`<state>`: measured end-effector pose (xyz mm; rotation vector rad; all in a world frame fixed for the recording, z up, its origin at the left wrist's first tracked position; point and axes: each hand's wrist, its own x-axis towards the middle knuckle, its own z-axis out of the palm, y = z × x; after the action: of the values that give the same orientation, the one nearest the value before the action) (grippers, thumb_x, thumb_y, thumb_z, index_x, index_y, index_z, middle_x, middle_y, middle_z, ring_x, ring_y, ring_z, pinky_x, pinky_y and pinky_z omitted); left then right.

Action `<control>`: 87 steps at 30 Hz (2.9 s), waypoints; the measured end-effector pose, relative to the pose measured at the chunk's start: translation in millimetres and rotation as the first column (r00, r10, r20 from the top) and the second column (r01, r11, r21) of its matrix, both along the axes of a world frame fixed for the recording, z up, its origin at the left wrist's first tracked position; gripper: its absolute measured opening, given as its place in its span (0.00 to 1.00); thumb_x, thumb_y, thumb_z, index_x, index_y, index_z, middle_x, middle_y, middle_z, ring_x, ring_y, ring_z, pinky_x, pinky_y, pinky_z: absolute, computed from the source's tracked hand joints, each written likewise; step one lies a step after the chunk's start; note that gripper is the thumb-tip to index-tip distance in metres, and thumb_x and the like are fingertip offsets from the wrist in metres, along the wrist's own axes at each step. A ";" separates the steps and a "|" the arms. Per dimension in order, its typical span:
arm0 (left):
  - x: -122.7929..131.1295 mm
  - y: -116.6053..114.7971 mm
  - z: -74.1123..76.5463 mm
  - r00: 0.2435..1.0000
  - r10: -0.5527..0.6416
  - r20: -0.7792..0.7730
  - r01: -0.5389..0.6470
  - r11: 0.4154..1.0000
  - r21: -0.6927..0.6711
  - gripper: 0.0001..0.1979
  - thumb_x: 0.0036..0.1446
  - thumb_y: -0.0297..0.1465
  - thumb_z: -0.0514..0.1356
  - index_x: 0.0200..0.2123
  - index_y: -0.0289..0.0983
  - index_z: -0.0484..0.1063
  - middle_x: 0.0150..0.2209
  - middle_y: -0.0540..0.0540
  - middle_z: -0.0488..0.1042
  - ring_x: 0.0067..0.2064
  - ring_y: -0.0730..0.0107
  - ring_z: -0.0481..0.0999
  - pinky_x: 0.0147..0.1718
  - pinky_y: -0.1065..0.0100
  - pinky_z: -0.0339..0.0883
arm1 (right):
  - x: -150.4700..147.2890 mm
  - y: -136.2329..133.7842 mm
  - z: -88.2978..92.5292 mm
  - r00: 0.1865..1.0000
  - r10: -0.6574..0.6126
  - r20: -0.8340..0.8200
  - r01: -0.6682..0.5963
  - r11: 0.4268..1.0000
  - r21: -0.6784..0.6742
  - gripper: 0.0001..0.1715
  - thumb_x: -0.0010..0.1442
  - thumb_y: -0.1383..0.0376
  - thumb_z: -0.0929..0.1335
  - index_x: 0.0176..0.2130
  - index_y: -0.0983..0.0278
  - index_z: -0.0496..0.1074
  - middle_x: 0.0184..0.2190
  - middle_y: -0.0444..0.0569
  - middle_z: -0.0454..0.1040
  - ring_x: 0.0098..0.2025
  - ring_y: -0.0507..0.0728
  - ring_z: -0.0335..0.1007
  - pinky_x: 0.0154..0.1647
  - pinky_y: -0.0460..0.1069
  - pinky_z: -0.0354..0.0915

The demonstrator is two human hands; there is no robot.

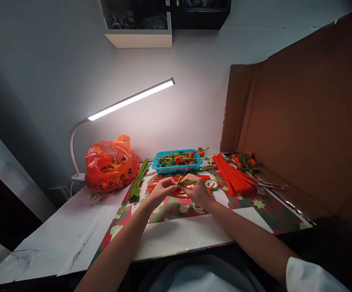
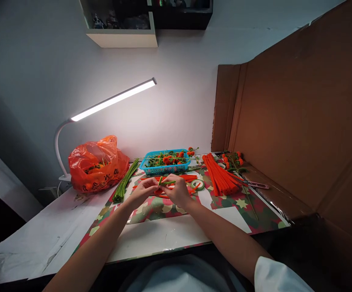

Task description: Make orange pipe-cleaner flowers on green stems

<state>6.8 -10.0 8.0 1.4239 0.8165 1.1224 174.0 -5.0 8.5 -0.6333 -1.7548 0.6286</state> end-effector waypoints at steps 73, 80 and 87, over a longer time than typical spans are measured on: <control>3.5 -1.5 5.4 0.976 0.090 -0.199 -0.077 0.994 0.077 0.07 0.45 0.32 0.63 0.26 0.35 0.69 0.26 0.50 0.69 0.29 0.72 0.69 0.31 0.70 0.64 | 16.1 14.9 2.8 0.971 -0.183 0.153 0.145 0.962 0.230 0.17 0.53 0.67 0.67 0.45 0.58 0.69 0.47 0.49 0.70 0.51 0.59 0.62 0.51 0.55 0.56; -2.6 -0.7 1.4 0.987 -0.046 -0.154 0.024 0.989 -0.146 0.07 0.43 0.31 0.62 0.26 0.33 0.72 0.26 0.49 0.71 0.30 0.72 0.69 0.34 0.70 0.64 | 20.4 23.2 1.8 0.877 -0.092 0.472 -0.167 0.862 0.478 0.11 0.63 0.62 0.62 0.35 0.60 0.73 0.40 0.47 0.75 0.48 0.56 0.65 0.48 0.53 0.52; -8.2 2.4 -2.5 0.975 -0.079 -0.207 0.057 0.993 -0.108 0.09 0.46 0.33 0.60 0.30 0.34 0.72 0.27 0.50 0.70 0.31 0.72 0.68 0.34 0.70 0.63 | 20.0 24.0 -2.3 0.882 -0.121 0.455 -0.170 0.819 0.548 0.14 0.65 0.63 0.59 0.34 0.63 0.71 0.33 0.47 0.76 0.36 0.53 0.68 0.42 0.52 0.53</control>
<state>-1.3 -7.5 5.5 1.4909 0.9529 0.8750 194.0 18.9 6.2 -0.3414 -2.2743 -0.0886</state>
